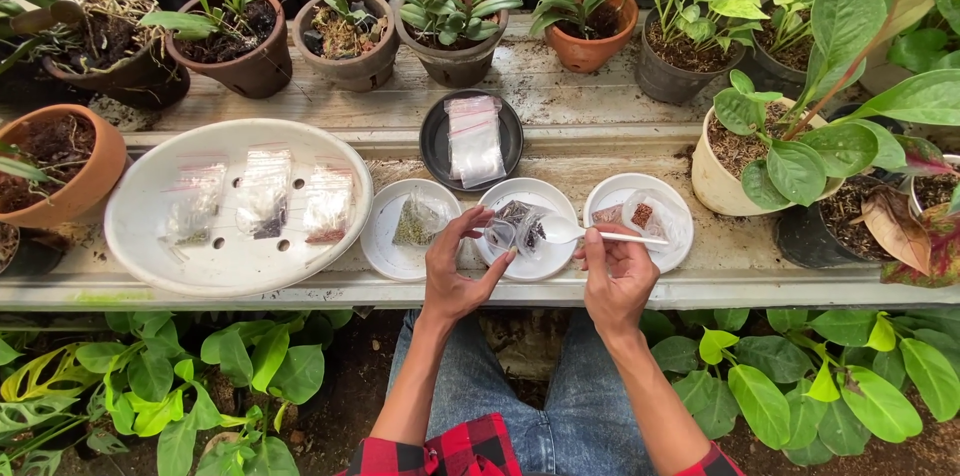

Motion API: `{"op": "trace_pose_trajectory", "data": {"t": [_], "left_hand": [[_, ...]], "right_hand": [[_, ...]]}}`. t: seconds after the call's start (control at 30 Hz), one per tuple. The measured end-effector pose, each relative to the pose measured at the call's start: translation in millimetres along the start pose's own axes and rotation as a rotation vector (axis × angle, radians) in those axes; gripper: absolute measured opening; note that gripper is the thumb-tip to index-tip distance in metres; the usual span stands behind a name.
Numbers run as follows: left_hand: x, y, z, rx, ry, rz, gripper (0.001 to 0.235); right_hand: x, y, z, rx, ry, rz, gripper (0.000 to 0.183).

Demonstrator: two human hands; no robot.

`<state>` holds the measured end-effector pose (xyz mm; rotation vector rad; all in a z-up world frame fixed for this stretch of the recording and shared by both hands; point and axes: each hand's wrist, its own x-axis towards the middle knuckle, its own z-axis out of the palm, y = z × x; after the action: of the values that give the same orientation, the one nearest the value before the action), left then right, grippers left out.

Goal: Preparing plant supplements by transferring granular material from small plastic bags into bowls using a spoon on a greenhouse workbench.

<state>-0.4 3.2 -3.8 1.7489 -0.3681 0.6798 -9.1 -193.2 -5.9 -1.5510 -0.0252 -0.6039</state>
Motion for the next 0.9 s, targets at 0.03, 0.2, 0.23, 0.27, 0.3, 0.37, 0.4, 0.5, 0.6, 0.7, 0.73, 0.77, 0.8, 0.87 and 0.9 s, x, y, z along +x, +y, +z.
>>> {"op": "trace_pose_trajectory", "data": {"t": [0.03,0.2,0.23,0.27,0.3,0.37,0.4,0.5,0.6,0.7,0.73,0.77,0.8,0.87,0.9], "left_hand": [[-1,1,0,-0.001,0.000,-0.003,0.069],[0,2,-2,-0.012,-0.014,-0.005,0.070],[0,1,-1,-0.012,-0.013,-0.004,0.070],[0,1,-1,-0.014,-0.011,-0.003,0.070],[0,0,-2,-0.016,-0.009,-0.002,0.070],[0,-1,-1,-0.016,-0.001,-0.001,0.070],[-1,-1,0,-0.021,0.002,-0.005,0.070],[-1,-2,-1,-0.020,0.007,-0.002,0.069],[1,0,-2,-0.017,0.012,0.006,0.069],[0,0,-2,-0.013,0.011,-0.002,0.069],[1,0,-2,-0.013,0.010,-0.002,0.069],[1,1,-2,-0.010,0.012,0.002,0.069],[2,1,-2,-0.005,0.014,0.005,0.069],[1,1,-2,-0.007,0.012,0.004,0.069],[1,1,-2,-0.009,0.010,0.004,0.070]], "right_hand": [[1,-6,3,-0.003,-0.001,0.002,0.014],[5,-9,21,-0.050,-0.126,-0.167,0.010],[7,-16,23,-0.049,-0.127,-0.168,0.010],[9,-24,25,-0.142,-0.200,-0.280,0.008],[11,-31,27,-0.235,-0.272,-0.392,0.008],[13,-34,27,-0.257,-0.269,-0.433,0.008],[12,-36,26,-0.285,-0.264,-0.469,0.009],[8,-3,13,-0.285,-0.160,-0.463,0.008],[12,-15,4,-0.328,-0.082,-0.414,0.005],[8,-9,-3,-0.373,-0.072,-0.393,0.006],[7,-4,-3,-0.374,-0.072,-0.393,0.006],[5,0,-3,-0.383,-0.098,-0.383,0.004],[3,5,-3,-0.392,-0.125,-0.371,0.003],[3,6,0,-0.407,-0.164,-0.368,0.003],[2,6,3,-0.421,-0.202,-0.367,0.003]]}}
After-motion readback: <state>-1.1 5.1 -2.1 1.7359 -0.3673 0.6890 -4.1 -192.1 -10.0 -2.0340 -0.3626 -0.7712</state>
